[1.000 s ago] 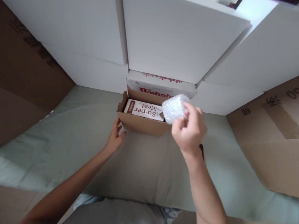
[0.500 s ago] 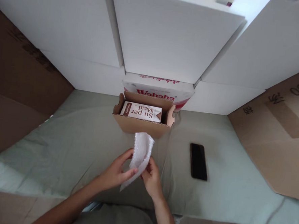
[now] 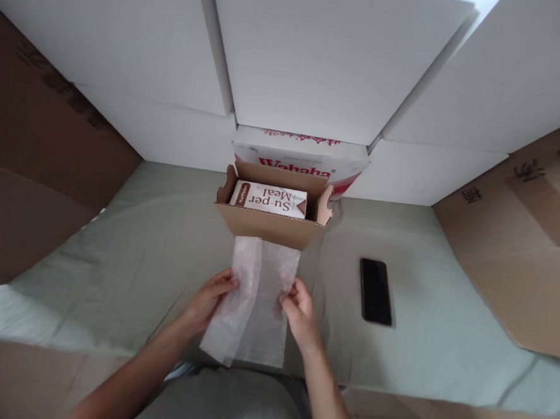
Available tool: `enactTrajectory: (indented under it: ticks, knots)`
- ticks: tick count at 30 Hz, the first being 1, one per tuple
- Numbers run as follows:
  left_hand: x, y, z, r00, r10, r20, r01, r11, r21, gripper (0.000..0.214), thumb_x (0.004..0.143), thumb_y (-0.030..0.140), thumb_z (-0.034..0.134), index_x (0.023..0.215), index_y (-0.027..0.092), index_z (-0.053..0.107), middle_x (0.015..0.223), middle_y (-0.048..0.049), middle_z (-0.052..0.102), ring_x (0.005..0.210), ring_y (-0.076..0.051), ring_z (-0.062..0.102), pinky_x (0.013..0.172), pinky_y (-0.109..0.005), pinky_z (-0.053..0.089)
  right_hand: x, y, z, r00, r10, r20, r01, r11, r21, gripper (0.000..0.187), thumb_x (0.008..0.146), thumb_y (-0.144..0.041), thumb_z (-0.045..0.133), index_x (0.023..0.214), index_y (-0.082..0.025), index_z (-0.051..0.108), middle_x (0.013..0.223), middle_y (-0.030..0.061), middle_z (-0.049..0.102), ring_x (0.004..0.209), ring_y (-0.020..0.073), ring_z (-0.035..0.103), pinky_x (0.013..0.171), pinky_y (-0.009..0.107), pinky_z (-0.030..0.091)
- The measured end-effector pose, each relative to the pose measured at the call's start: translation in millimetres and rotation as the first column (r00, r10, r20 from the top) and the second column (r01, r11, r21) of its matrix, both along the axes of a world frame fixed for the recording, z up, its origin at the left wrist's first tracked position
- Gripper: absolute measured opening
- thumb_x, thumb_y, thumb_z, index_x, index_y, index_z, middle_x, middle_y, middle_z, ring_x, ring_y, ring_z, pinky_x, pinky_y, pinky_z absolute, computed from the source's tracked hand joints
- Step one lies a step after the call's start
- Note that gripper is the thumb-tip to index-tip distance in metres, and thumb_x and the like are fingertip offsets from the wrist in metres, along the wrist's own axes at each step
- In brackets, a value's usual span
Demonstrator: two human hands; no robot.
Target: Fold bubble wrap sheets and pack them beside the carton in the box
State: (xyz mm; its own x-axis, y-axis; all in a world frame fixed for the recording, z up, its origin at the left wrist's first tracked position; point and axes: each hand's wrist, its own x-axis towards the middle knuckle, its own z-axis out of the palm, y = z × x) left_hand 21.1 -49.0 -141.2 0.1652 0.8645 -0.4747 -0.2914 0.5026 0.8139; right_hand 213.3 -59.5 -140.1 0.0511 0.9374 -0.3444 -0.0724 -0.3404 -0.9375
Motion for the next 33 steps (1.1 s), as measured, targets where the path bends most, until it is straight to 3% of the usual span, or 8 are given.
enactTrajectory:
  ticks: [6,10,14,18,23,28,30,33]
  knots:
    - [2.8,-6.4,-3.8,0.958,0.075,-0.277,0.005,0.961,0.276,0.039,0.077,0.043,0.063,0.109,0.022,0.058,0.13,-0.0124,0.051,0.119,-0.026,0.051,0.088,-0.039,0.048,-3.9,-5.4,-2.4,0.999,-0.034,-0.042,0.032,0.998,-0.046,0.024,0.07,-0.032,0.06,0.092,-0.023,0.067,0.079,0.002,0.07,0.069,0.0172,0.061,0.063,0.028,0.047]
    - [6.9,-12.5,-7.8,0.973,-0.197,-0.124,0.218,0.957,0.193,0.066,0.072,0.041,0.07,0.128,0.022,0.043,0.111,-0.0122,0.06,0.099,-0.024,0.061,0.086,-0.039,0.049,-6.3,-6.6,-5.3,0.997,0.005,-0.077,-0.01,0.998,-0.065,0.027,0.072,-0.033,0.059,0.096,-0.023,0.067,0.088,0.0037,0.071,0.077,0.0196,0.064,0.068,0.03,0.049]
    - [-4.1,-11.9,-22.5,0.953,-0.073,-0.294,0.14,0.967,0.212,0.055,0.079,0.032,0.059,0.129,0.018,0.039,0.081,-0.0019,0.056,0.071,-0.014,0.059,0.067,-0.029,0.05,7.0,-6.6,-20.8,0.992,-0.032,0.122,0.03,0.999,0.01,0.027,0.076,-0.035,0.054,0.099,-0.023,0.061,0.08,0.0039,0.068,0.071,0.019,0.063,0.063,0.03,0.049]
    - [-18.4,-13.2,-44.8,0.697,0.116,-0.707,0.204,0.914,0.352,0.048,0.086,0.022,0.046,0.133,0.016,0.036,0.088,-0.0051,0.058,0.075,-0.016,0.059,0.072,-0.034,0.052,18.3,-10.5,-43.0,0.859,-0.02,0.511,-0.037,0.994,0.1,0.048,0.082,-0.031,0.05,0.127,-0.018,0.043,0.072,0.0019,0.062,0.061,0.0178,0.059,0.059,0.032,0.049]
    - [-29.5,-17.3,-61.2,0.241,0.444,-0.863,0.594,0.635,0.493,0.052,0.086,0.012,0.046,0.137,0.018,0.036,0.138,-0.0176,0.041,0.133,-0.034,0.035,0.101,-0.054,0.038,22.0,-19.4,-51.5,0.544,-0.122,0.83,-0.214,0.937,0.277,0.052,0.085,-0.025,0.05,0.134,-0.017,0.039,0.111,0.0171,0.057,0.096,0.0276,0.059,0.079,0.046,0.051]
    - [-47.6,-17.2,-38.6,0.302,0.098,-0.948,0.951,0.043,0.307,0.041,0.091,0.026,0.049,0.131,0.019,0.046,0.145,-0.0098,0.041,0.142,-0.026,0.02,0.112,-0.042,0.03,38.5,-39.7,-43.8,0.502,0.083,0.861,-0.685,0.646,0.337,0.042,0.084,-0.023,0.056,0.126,-0.022,0.049,0.12,0.0122,0.058,0.12,0.0245,0.049,0.099,0.045,0.044]
    - [-53.3,-18.9,-31.5,0.265,-0.078,-0.961,0.963,-0.029,0.268,0.068,0.082,0.05,0.058,0.137,0.015,0.039,0.15,-0.0151,0.032,0.143,-0.03,0.017,0.114,-0.047,0.024,42.9,-48.7,-43.3,0.391,0.267,0.881,-0.812,0.551,0.193,0.063,0.077,-0.035,0.067,0.133,-0.02,0.044,0.134,0.0139,0.051,0.13,0.028,0.04,0.104,0.049,0.04]
    - [-59.8,-22.4,-33.8,0.226,-0.168,-0.959,0.974,0.015,0.227,0.09,0.072,0.053,0.066,0.143,0.012,0.029,0.153,-0.0197,0.02,0.143,-0.034,0.013,0.114,-0.053,0.019,45.2,-57.3,-47.1,0.279,0.351,0.894,-0.853,0.519,0.063,0.079,0.075,-0.037,0.068,0.142,-0.018,0.032,0.148,0.0144,0.035,0.14,0.0298,0.025,0.109,0.054,0.033]
